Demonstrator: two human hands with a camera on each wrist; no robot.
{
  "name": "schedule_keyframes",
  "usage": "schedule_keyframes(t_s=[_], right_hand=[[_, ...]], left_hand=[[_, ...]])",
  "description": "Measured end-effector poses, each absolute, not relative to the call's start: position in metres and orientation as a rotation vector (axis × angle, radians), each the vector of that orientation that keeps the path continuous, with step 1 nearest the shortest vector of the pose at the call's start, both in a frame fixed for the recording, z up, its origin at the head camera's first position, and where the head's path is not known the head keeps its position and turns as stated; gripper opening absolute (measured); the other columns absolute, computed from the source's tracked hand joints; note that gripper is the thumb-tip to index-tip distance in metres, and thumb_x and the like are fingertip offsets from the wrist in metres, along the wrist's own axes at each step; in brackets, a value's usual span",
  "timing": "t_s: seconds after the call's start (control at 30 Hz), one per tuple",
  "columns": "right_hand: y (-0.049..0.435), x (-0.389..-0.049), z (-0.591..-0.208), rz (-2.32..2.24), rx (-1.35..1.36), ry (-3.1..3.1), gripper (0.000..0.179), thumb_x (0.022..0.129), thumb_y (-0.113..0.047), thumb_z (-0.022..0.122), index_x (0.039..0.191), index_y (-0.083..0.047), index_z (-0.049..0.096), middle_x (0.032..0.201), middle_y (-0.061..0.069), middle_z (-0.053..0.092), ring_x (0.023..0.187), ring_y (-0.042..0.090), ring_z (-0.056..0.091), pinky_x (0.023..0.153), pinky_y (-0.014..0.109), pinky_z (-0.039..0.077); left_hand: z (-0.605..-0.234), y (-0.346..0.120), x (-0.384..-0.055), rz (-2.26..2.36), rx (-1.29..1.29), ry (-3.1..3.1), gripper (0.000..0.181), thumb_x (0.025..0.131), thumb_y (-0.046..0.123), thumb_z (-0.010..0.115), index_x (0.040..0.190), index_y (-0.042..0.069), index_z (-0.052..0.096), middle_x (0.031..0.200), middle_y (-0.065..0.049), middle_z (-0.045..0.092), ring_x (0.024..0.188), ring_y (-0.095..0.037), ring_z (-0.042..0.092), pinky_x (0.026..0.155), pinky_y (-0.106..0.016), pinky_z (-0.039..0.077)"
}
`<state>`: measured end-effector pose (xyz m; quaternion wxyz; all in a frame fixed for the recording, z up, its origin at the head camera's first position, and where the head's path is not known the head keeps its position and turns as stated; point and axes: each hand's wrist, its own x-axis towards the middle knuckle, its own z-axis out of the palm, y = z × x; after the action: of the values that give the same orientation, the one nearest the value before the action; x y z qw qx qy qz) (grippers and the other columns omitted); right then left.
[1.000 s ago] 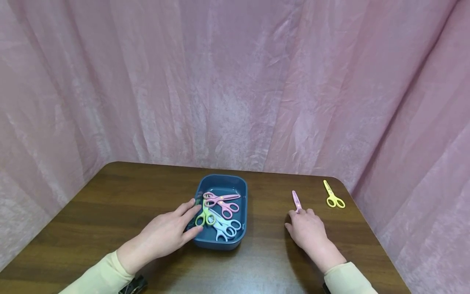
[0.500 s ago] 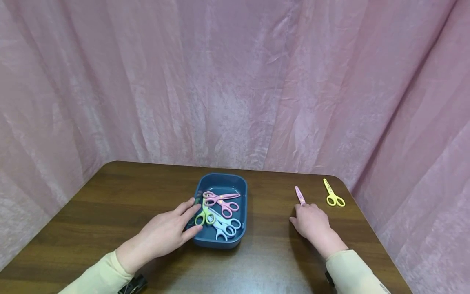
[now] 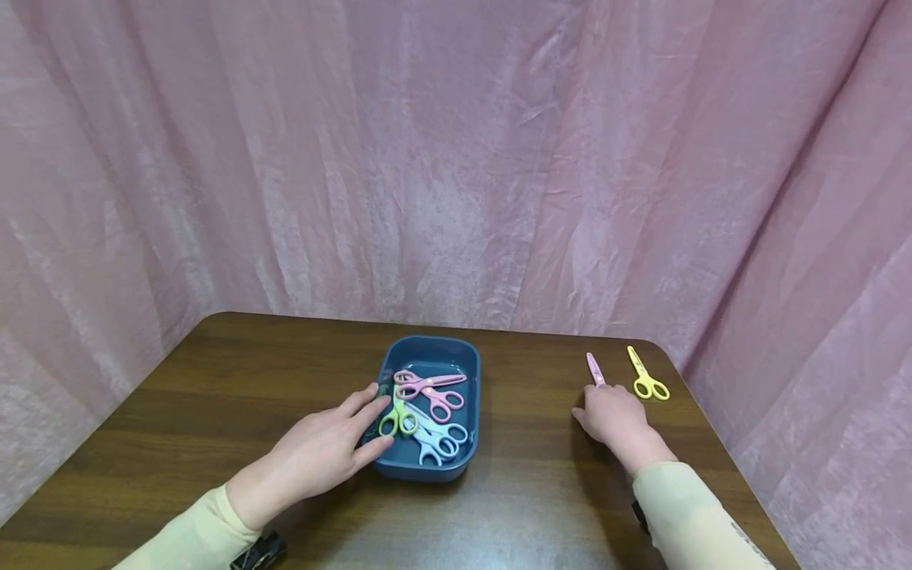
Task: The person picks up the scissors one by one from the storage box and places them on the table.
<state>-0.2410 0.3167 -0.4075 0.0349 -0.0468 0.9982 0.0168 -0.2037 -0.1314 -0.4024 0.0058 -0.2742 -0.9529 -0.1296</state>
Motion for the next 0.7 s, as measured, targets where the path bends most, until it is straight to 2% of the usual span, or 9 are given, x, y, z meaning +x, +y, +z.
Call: schedule_keyframes(t_s=[0.23,0.47,0.7], right_hand=[[0.325,-0.247,-0.407,0.023,-0.093,3.038,0.039,0.105,-0.03,0.075,0.112,0.007,0.069,0.106,0.031,0.074,0.095,0.054,0.071,0.075,0.065,0.059],[0.333,-0.253,-0.41,0.011,-0.078,3.03,0.037,0.105,-0.03,0.075,0.108,0.006,0.067,0.101,0.032,0.073,0.093,0.053,0.072,0.074,0.064,0.058],[0.34,-0.26,-0.41,0.012,-0.046,3.022,0.038,0.105,-0.03,0.073,0.112,0.007,0.068,0.104,0.032,0.074,0.097,0.053,0.073,0.076,0.063,0.059]], left_hand=[[-0.403,-0.131,-0.204,-0.407,-0.85,-2.988,0.069,0.11,0.054,0.065,0.162,0.009,0.057,0.168,-0.022,0.048,0.132,-0.043,0.068,0.104,-0.06,0.058],[-0.402,-0.132,-0.202,-0.412,-0.861,-2.971,0.068,0.11,0.052,0.065,0.16,0.008,0.058,0.167,-0.022,0.049,0.131,-0.043,0.069,0.103,-0.059,0.059],[-0.403,-0.131,-0.203,-0.412,-0.861,-2.971,0.067,0.11,0.052,0.065,0.16,0.008,0.058,0.167,-0.022,0.05,0.131,-0.042,0.069,0.103,-0.059,0.059]])
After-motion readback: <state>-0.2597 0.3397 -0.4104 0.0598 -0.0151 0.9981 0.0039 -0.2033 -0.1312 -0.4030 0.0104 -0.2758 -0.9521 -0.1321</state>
